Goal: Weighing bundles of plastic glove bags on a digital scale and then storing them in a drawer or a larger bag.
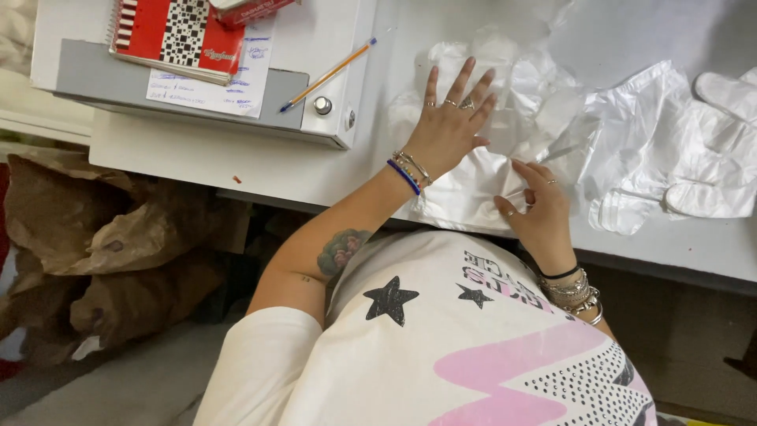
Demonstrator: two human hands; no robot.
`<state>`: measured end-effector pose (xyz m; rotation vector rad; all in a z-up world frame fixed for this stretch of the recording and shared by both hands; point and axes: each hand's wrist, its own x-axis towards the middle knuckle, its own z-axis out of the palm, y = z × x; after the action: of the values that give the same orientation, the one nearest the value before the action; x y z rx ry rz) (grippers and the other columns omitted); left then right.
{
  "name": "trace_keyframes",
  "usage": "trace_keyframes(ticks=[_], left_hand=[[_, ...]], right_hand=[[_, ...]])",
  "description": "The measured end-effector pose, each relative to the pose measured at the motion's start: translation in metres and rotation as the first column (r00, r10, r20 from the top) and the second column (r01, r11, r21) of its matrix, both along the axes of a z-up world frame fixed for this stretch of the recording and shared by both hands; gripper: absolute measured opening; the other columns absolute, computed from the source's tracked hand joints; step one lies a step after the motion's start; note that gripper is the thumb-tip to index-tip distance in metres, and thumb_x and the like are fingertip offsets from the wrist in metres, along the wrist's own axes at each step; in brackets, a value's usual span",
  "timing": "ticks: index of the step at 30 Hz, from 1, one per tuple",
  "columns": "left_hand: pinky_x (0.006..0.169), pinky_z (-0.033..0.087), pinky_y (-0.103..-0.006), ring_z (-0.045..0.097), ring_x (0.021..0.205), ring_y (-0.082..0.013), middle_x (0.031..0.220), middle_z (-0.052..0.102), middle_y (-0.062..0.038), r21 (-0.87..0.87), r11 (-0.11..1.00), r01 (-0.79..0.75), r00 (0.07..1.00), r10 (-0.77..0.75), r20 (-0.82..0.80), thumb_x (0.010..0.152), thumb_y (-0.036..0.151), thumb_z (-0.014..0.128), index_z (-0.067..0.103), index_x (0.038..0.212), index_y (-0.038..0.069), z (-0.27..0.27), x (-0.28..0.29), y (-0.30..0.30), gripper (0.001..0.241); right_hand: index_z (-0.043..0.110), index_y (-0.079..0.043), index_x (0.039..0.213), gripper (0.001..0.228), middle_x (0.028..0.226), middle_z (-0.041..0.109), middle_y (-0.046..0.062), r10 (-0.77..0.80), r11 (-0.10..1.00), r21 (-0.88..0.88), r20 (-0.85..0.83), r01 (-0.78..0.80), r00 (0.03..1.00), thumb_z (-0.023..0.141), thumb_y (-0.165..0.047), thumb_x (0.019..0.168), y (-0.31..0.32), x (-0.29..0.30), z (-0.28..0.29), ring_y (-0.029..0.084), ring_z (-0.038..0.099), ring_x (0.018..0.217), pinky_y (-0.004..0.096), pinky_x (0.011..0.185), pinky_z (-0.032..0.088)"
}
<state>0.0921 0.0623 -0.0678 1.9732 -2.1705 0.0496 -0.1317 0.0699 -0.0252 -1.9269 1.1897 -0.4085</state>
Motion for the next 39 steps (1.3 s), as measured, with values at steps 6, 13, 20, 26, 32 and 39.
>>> trace_keyframes(ticks=[6,13,20,26,32,39], left_hand=[[0.126,0.004,-0.0649,0.009,0.157,-0.0321,0.168,0.025,-0.014,0.094,0.996,-0.005,0.998,0.011,-0.063,0.099,0.059,0.065,0.04,0.156,0.006,-0.022,-0.013,-0.009,0.082],[0.125,0.025,-0.0552,0.033,0.151,-0.0376,0.158,0.041,-0.024,-0.224,0.975,-0.009,0.998,-0.005,-0.061,0.101,0.042,0.066,0.043,0.151,-0.002,-0.026,-0.033,0.021,0.07],[0.12,0.011,-0.0704,0.006,0.158,-0.0416,0.173,0.009,-0.013,0.101,0.995,0.026,0.997,-0.019,-0.068,0.103,0.068,0.045,0.026,0.165,0.024,-0.025,-0.033,0.04,0.078],[0.124,0.008,-0.0653,0.002,0.158,-0.0358,0.172,0.002,-0.009,0.175,0.985,-0.006,0.997,-0.007,0.077,0.101,0.074,0.043,0.015,0.167,0.027,-0.014,-0.033,0.039,0.085],[0.124,0.009,-0.0673,-0.001,0.158,-0.0426,0.173,0.003,-0.011,0.146,0.989,-0.007,0.999,0.0,0.046,0.102,0.075,0.039,0.01,0.167,0.028,0.004,-0.037,0.051,0.086],[0.112,0.043,-0.0442,0.05,0.138,-0.0301,0.147,0.056,-0.011,-0.271,0.958,0.094,0.949,-0.168,-0.266,0.107,0.031,0.056,0.055,0.141,0.008,0.065,-0.031,0.089,0.04]], right_hand=[[0.064,-0.001,0.139,0.054,0.136,0.057,0.027,0.029,0.998,-0.052,-0.081,-0.034,0.996,0.078,-0.018,0.09,0.0,0.0,0.005,0.035,0.064,0.088,0.042,0.075,0.058],[0.073,-0.007,0.124,0.029,0.123,0.07,0.015,0.002,0.981,-0.194,-0.108,-0.023,0.994,0.072,-0.011,0.096,-0.004,-0.045,0.016,0.024,0.069,0.073,0.03,0.067,0.06],[0.073,0.004,0.125,0.034,0.119,0.064,0.021,-0.21,0.834,-0.548,-0.216,0.06,0.954,0.072,0.016,0.092,-0.031,-0.109,0.013,0.034,0.066,0.097,0.039,0.081,0.059],[0.069,0.009,0.126,0.032,0.12,0.064,0.023,-0.116,0.864,-0.5,-0.089,0.056,0.989,0.062,0.023,0.097,-0.081,-0.14,0.021,0.031,0.061,0.091,0.04,0.082,0.056],[0.071,0.007,0.126,0.03,0.12,0.069,0.021,-0.004,0.881,-0.469,-0.128,-0.057,0.992,0.061,0.018,0.1,-0.174,-0.128,0.025,0.031,0.065,0.098,0.038,0.079,0.058],[0.054,-0.022,0.149,0.082,0.161,0.035,0.014,0.318,0.875,-0.118,-0.591,-0.47,0.742,0.074,0.011,0.077,-0.251,-0.072,0.038,0.048,0.025,0.142,0.068,0.11,0.036]])
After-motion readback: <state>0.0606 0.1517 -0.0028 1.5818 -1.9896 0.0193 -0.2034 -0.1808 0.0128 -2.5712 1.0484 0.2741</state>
